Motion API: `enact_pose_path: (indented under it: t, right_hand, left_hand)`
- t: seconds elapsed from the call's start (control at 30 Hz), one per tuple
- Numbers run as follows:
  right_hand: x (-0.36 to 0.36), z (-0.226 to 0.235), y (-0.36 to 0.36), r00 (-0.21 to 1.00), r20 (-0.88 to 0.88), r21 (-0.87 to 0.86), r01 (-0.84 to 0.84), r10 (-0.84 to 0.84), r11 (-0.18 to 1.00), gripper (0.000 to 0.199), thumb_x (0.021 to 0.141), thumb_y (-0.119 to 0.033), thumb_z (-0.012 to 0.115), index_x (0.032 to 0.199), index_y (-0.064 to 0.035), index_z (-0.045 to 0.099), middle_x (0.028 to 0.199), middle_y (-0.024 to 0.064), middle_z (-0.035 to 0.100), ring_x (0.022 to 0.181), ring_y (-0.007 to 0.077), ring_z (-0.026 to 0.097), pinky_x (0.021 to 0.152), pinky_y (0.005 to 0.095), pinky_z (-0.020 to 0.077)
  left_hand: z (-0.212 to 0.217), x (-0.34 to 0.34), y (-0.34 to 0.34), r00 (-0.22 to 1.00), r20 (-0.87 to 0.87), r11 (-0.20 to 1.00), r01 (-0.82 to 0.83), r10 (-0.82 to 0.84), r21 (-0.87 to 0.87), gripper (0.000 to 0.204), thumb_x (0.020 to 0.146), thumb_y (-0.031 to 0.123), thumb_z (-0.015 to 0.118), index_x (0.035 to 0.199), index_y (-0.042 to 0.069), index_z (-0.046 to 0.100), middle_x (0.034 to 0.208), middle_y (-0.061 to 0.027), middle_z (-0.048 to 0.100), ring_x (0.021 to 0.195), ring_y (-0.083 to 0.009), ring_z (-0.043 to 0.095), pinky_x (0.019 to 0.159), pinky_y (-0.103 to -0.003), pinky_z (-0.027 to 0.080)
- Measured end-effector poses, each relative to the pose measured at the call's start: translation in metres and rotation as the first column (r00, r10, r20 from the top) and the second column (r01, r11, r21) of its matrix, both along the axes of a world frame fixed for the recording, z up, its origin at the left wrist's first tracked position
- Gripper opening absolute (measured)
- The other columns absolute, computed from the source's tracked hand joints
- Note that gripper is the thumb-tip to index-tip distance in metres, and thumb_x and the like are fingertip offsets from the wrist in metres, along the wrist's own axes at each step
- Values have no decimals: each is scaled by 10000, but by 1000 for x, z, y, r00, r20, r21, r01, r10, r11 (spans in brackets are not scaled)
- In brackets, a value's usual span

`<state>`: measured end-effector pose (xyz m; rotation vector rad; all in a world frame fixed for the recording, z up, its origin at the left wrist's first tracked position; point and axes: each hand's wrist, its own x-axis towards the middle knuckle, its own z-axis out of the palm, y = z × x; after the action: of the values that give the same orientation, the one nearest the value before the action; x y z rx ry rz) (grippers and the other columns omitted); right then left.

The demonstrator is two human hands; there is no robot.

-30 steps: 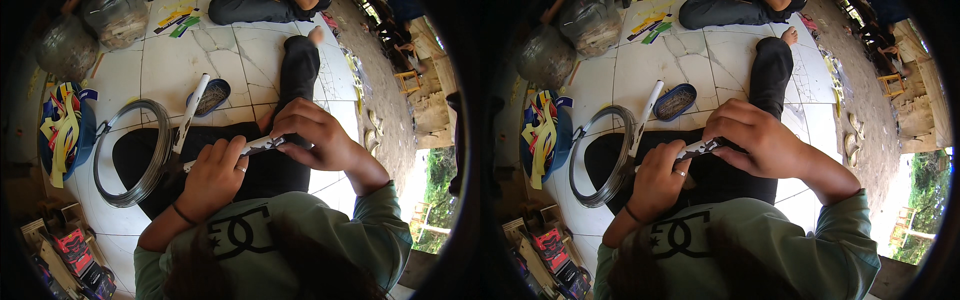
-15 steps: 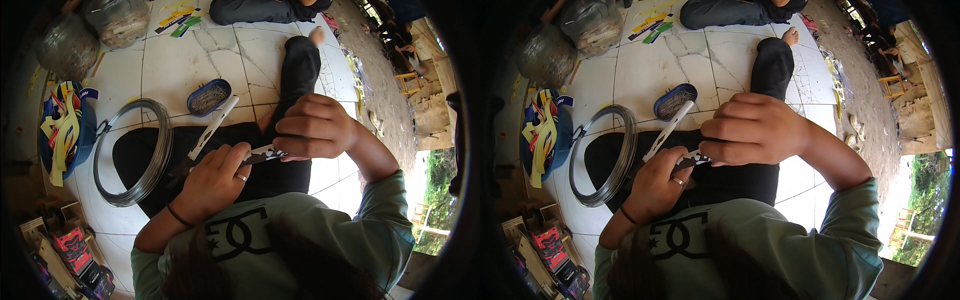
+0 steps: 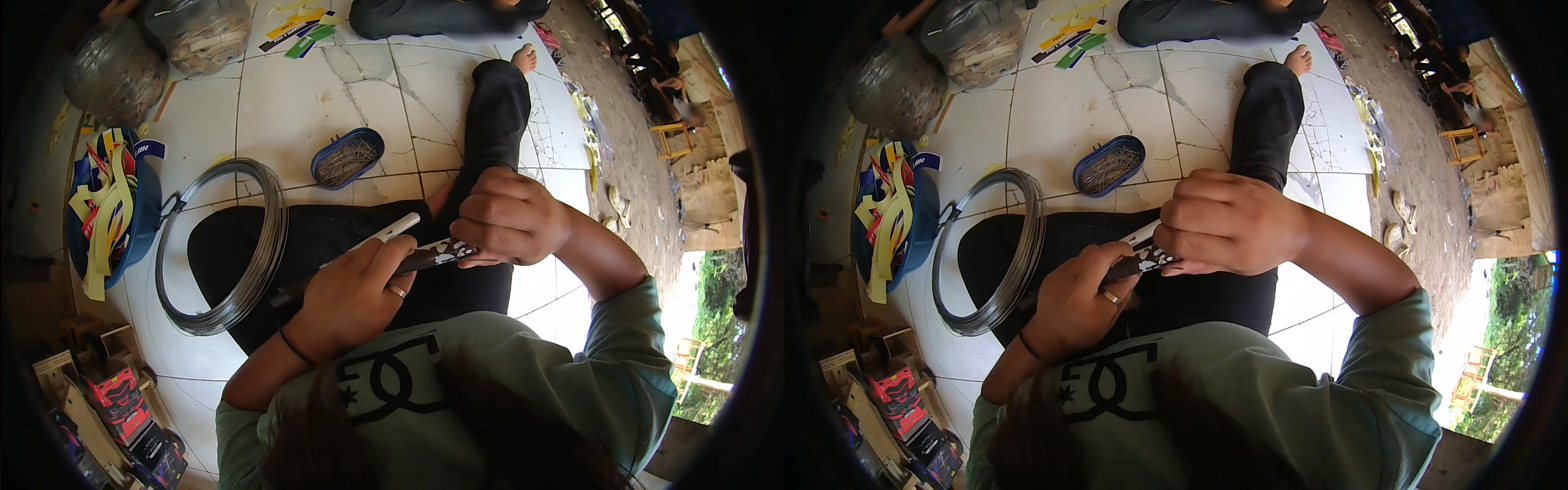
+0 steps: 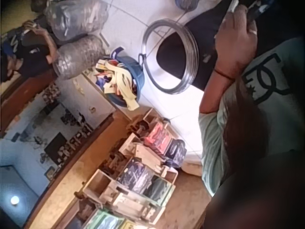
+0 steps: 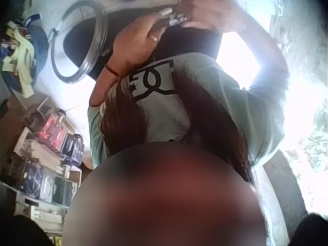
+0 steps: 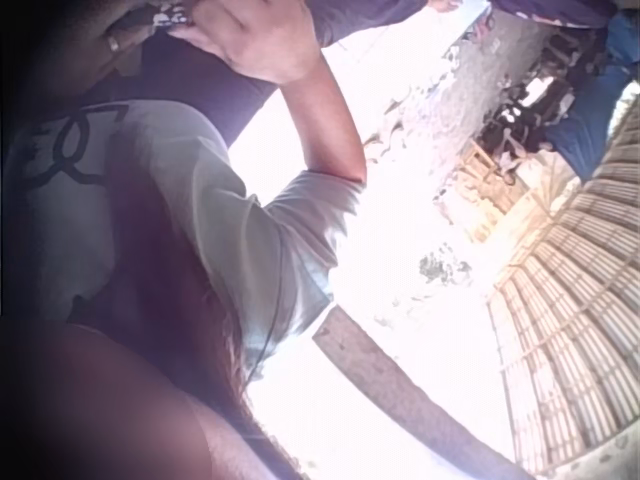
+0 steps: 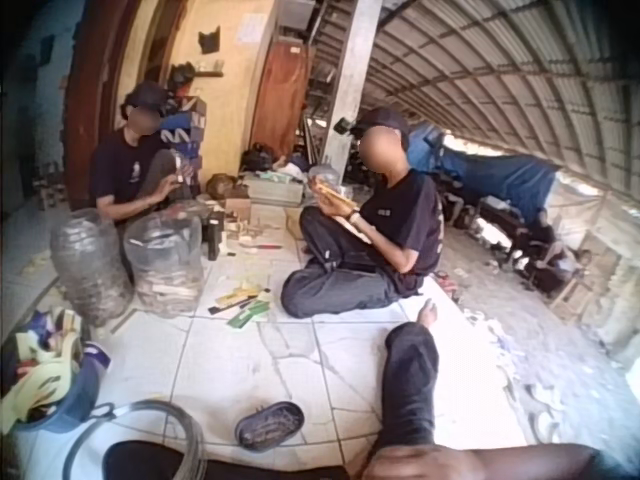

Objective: The person sits on the floor and repeatedly cuts short lengths of metal wire from a coil using pliers. The person holds the wire with one hand and uses the pliers with the other to snip the wire, then places the cut pieces into a small blue container.

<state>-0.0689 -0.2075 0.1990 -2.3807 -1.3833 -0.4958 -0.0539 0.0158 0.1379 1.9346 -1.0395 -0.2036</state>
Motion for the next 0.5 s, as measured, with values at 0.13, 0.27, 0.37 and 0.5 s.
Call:
enact_pose_path:
  t: [0.13, 0.27, 0.37, 0.5]
  right_hand:
    - [-3, -6, -3, 999, -21, -25, 36, -37, 999, 254, 730, -225, 652, 860, -29, 556, 794, 70, 468, 707, 213, 507, 593, 317, 429]
    - [5, 1, -6, 993, 116, -212, 24, 0, 977, 235, 786, -285, 590, 860, -68, 537, 798, 47, 466, 710, 178, 488, 575, 290, 393]
    - [11, 11, -1, 959, 276, -235, 1, 66, 972, 285, 824, -372, 552, 883, -95, 580, 823, 27, 521, 723, 158, 521, 569, 279, 369]
    - [17, 19, 3, 953, 248, -251, -113, 177, 961, 270, 814, -368, 562, 742, -110, 524, 749, 7, 488, 646, 134, 493, 532, 259, 338]
  left_hand:
    - [-10, -3, 0, 999, -47, 1000, -1, 2, 25, 268, 747, 110, 633, 991, 64, 532, 866, -117, 572, 726, -285, 596, 602, -349, 477]
    - [-16, 9, -1, 976, 164, 985, 126, -144, 115, 182, 703, 126, 648, 871, 68, 607, 1021, -95, 521, 795, -241, 586, 633, -324, 503]
    - [-8, 11, 0, 971, 9, 970, 238, -239, 55, 178, 749, 142, 627, 910, 75, 592, 995, -111, 524, 758, -257, 587, 582, -331, 502]
    - [6, 9, 1, 925, -315, 959, 258, -210, 117, 334, 827, 264, 556, 1089, 65, 494, 935, -150, 577, 814, -327, 580, 686, -385, 461]
